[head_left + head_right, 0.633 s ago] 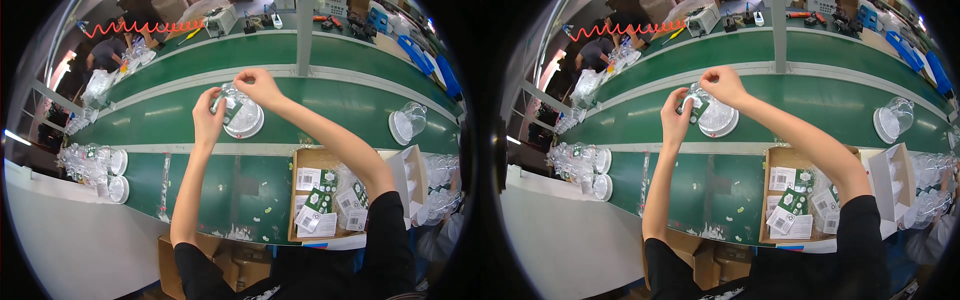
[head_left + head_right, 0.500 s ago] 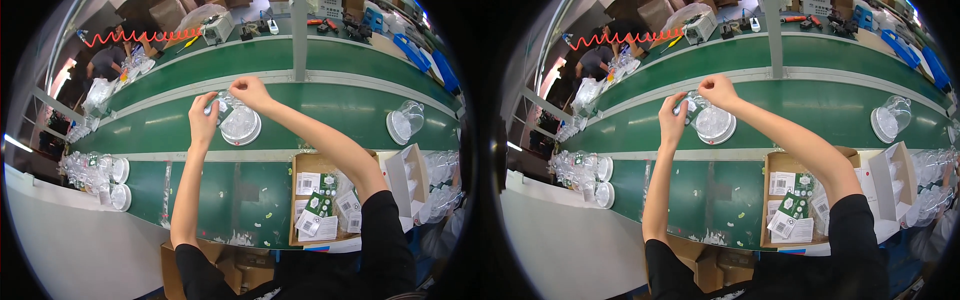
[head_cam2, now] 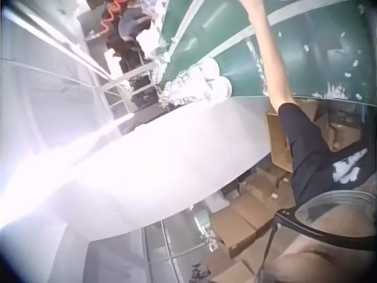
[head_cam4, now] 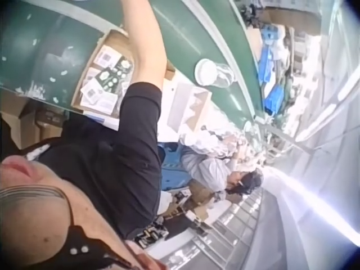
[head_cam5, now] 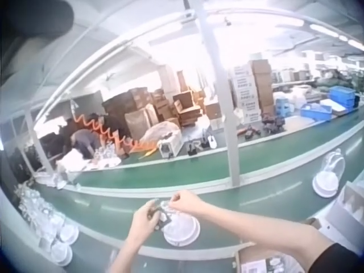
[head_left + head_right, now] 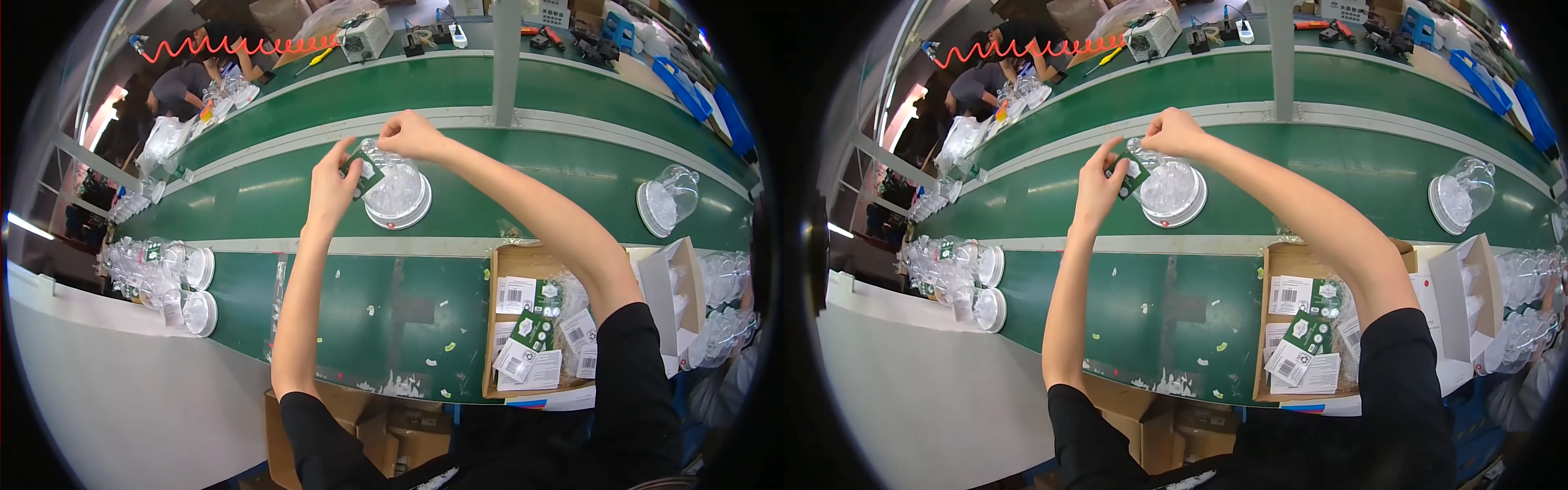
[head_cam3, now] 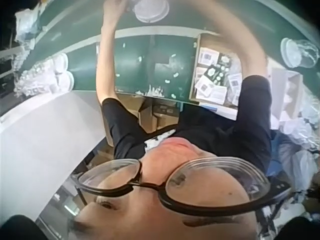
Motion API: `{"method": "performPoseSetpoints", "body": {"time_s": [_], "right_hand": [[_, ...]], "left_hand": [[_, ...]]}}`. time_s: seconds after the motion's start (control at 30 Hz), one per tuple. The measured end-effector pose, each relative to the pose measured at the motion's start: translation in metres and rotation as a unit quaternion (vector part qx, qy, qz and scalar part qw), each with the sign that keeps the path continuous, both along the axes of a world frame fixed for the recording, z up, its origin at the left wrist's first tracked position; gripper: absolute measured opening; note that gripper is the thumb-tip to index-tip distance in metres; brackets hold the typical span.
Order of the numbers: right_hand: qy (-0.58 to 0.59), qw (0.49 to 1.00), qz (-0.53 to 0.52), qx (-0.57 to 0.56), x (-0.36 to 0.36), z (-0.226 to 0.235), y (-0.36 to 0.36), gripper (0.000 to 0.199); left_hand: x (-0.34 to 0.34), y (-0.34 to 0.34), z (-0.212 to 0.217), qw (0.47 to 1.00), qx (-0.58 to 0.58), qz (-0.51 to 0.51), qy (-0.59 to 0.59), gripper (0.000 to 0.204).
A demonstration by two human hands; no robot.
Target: Labeling small green boxes and organizing light components on a factory assembly line.
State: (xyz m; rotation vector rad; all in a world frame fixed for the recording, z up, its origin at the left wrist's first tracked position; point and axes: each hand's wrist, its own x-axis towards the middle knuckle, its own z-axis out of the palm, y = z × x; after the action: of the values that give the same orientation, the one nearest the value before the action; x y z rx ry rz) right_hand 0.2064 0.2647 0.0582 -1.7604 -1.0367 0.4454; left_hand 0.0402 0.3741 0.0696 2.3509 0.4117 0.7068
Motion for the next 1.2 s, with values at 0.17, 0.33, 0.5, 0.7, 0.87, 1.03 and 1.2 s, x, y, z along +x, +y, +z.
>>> {"method": "performPoseSetpoints", "body": {"time_s": [0.17,0.33,0.5,0.7,0.87,1.03,1.2], "right_hand": [[-0.032,0.999,0.014,0.000,-0.004,-0.004,0.006,0.017],[0.036,0.999,0.035,-0.006,-0.004,-0.005,0.010,0.018],[0.084,0.995,0.035,0.028,-0.003,-0.006,0.016,0.025],[0.030,0.998,0.038,-0.034,-0.007,0.004,0.026,0.024],[0.005,0.998,0.054,-0.020,-0.007,0.000,0.029,0.023],[0.027,0.997,0.070,-0.028,-0.008,0.001,0.027,0.019],[0.036,0.997,0.062,0.003,-0.012,-0.004,0.034,0.025]], "left_hand": [[0.003,0.002,-0.007,0.995,0.042,-0.048,-0.073,0.032],[0.000,0.006,-0.021,0.995,-0.061,-0.016,-0.073,0.031],[0.000,0.003,-0.032,0.990,-0.047,0.002,-0.130,0.030],[-0.011,0.006,-0.029,0.987,0.142,0.033,-0.070,0.025],[-0.001,0.014,-0.009,0.957,0.273,0.018,-0.098,0.027],[0.005,0.006,0.002,0.996,0.085,-0.031,-0.014,0.022],[0.007,0.013,-0.004,0.973,0.228,-0.012,-0.038,0.011]]}}
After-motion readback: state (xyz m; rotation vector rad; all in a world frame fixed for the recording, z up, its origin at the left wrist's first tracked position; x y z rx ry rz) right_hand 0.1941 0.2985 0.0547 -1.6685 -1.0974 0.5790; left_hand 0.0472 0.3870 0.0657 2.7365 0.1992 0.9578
